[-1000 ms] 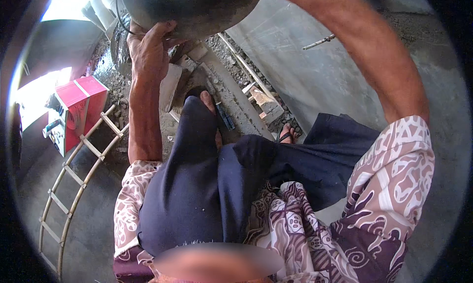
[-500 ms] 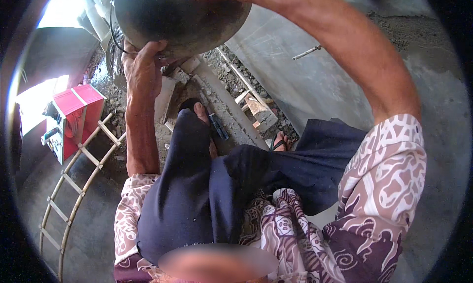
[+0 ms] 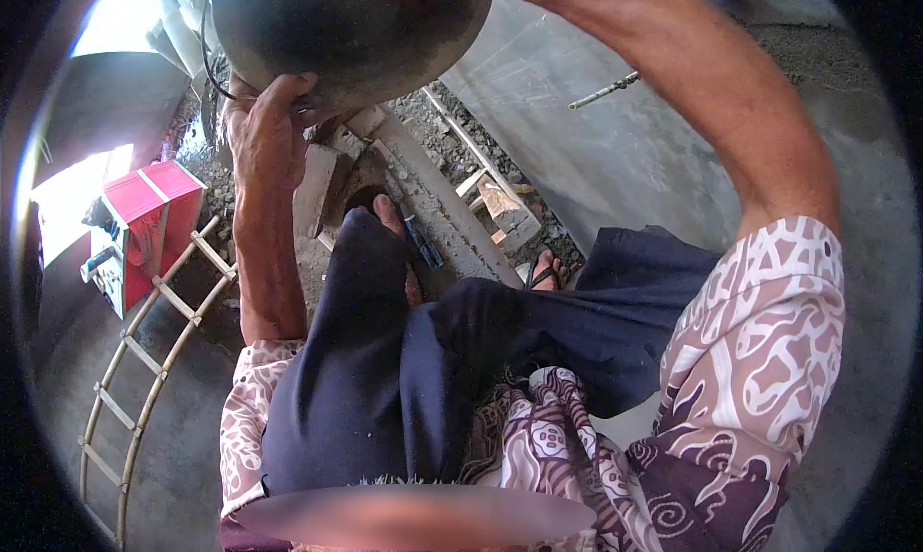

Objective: Using a trowel and wooden float to patch a narrow groove in a concrete wall with mortar.

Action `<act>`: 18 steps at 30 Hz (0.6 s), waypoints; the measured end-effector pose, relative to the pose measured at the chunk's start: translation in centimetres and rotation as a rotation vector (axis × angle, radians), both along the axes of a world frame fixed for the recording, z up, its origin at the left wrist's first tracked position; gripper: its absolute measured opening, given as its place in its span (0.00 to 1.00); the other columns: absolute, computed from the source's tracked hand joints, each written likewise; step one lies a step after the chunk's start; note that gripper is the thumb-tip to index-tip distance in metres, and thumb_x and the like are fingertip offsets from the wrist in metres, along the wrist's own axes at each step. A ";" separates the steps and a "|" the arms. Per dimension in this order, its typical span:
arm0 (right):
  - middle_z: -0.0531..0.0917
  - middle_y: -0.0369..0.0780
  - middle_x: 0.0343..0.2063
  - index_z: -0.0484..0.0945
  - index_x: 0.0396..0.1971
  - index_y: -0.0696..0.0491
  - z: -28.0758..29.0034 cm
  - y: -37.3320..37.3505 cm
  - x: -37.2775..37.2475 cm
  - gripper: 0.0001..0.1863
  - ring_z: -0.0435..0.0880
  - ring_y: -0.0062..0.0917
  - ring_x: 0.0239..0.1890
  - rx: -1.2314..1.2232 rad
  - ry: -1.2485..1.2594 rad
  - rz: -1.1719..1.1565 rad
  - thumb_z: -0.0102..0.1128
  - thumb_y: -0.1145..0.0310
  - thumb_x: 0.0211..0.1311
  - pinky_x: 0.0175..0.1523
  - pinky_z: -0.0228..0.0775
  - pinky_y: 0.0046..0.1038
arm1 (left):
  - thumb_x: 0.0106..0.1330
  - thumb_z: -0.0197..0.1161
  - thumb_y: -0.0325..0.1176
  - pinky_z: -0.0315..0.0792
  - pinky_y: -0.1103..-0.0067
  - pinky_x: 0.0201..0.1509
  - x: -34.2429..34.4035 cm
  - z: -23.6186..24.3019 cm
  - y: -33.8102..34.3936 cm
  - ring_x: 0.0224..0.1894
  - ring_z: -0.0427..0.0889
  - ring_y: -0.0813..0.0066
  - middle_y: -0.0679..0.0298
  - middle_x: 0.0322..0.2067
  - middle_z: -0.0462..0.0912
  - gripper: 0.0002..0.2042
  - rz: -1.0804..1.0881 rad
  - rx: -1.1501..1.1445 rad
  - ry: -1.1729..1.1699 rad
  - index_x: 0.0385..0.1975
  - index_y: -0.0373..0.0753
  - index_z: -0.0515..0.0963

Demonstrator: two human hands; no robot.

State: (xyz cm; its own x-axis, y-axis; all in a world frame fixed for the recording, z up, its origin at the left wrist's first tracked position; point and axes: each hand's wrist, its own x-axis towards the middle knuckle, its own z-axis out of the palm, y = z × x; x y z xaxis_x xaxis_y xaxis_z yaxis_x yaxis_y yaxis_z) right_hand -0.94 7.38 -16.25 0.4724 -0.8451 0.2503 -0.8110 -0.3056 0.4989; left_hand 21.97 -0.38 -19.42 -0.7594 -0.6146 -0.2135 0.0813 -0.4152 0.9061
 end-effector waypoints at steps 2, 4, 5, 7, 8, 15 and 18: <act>0.83 0.46 0.24 0.80 0.29 0.52 0.6 -0.5 0.1 0.08 0.87 0.35 0.26 0.173 0.055 -0.239 0.53 0.67 0.59 0.27 0.79 0.37 | 0.57 0.62 0.20 0.88 0.72 0.31 0.4 -0.1 -0.1 0.36 0.86 0.63 0.54 0.42 0.81 0.21 -0.003 -0.010 -0.047 0.51 0.33 0.68; 0.84 0.46 0.25 0.80 0.31 0.52 0.6 0.2 0.2 0.08 0.88 0.36 0.26 0.225 0.046 -0.318 0.52 0.67 0.59 0.27 0.79 0.38 | 0.56 0.62 0.19 0.88 0.72 0.32 0.8 -0.8 0.0 0.36 0.86 0.64 0.55 0.42 0.81 0.21 0.030 -0.091 -0.036 0.51 0.34 0.68; 0.84 0.47 0.25 0.80 0.32 0.52 0.5 0.5 0.3 0.09 0.88 0.38 0.27 0.275 0.040 -0.398 0.51 0.67 0.60 0.27 0.78 0.39 | 0.56 0.62 0.19 0.88 0.72 0.32 0.8 -1.1 0.1 0.36 0.86 0.64 0.55 0.42 0.81 0.21 0.034 -0.089 -0.039 0.51 0.34 0.68; 0.84 0.47 0.25 0.81 0.34 0.53 -0.2 1.4 1.4 0.10 0.87 0.38 0.27 0.268 -0.043 -0.449 0.50 0.67 0.61 0.27 0.78 0.39 | 0.56 0.63 0.20 0.87 0.74 0.30 0.7 -2.0 0.2 0.36 0.85 0.67 0.56 0.42 0.81 0.22 0.066 -0.145 0.021 0.52 0.36 0.68; 0.85 0.48 0.25 0.81 0.36 0.53 -0.5 1.7 2.2 0.11 0.87 0.39 0.27 0.257 -0.126 -0.504 0.50 0.68 0.61 0.27 0.77 0.40 | 0.55 0.63 0.19 0.86 0.75 0.29 0.8 -2.5 0.1 0.35 0.85 0.69 0.58 0.41 0.82 0.23 0.073 -0.141 0.016 0.52 0.37 0.69; 0.84 0.49 0.23 0.80 0.42 0.54 -1.2 3.9 3.6 0.13 0.86 0.40 0.24 0.332 -0.216 -0.595 0.48 0.68 0.65 0.27 0.76 0.42 | 0.55 0.63 0.18 0.77 0.79 0.46 0.3 -2.5 1.2 0.38 0.81 0.78 0.65 0.38 0.84 0.17 0.137 -0.118 0.046 0.45 0.35 0.75; 0.83 0.51 0.23 0.80 0.41 0.57 0.8 2.9 4.7 0.14 0.86 0.41 0.25 0.454 -0.428 -0.714 0.48 0.66 0.66 0.28 0.76 0.43 | 0.55 0.62 0.18 0.76 0.79 0.47 0.4 -2.3 0.9 0.38 0.81 0.77 0.64 0.38 0.83 0.18 0.147 -0.135 0.058 0.47 0.34 0.74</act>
State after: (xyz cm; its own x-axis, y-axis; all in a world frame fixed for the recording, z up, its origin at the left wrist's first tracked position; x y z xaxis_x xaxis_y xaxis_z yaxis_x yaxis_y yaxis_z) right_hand 3.74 10.32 -15.42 -0.2491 -0.9582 -0.1409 -0.9679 0.2412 0.0714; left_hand 22.39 0.52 -21.70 -0.6682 -0.7397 -0.0801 0.1858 -0.2701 0.9447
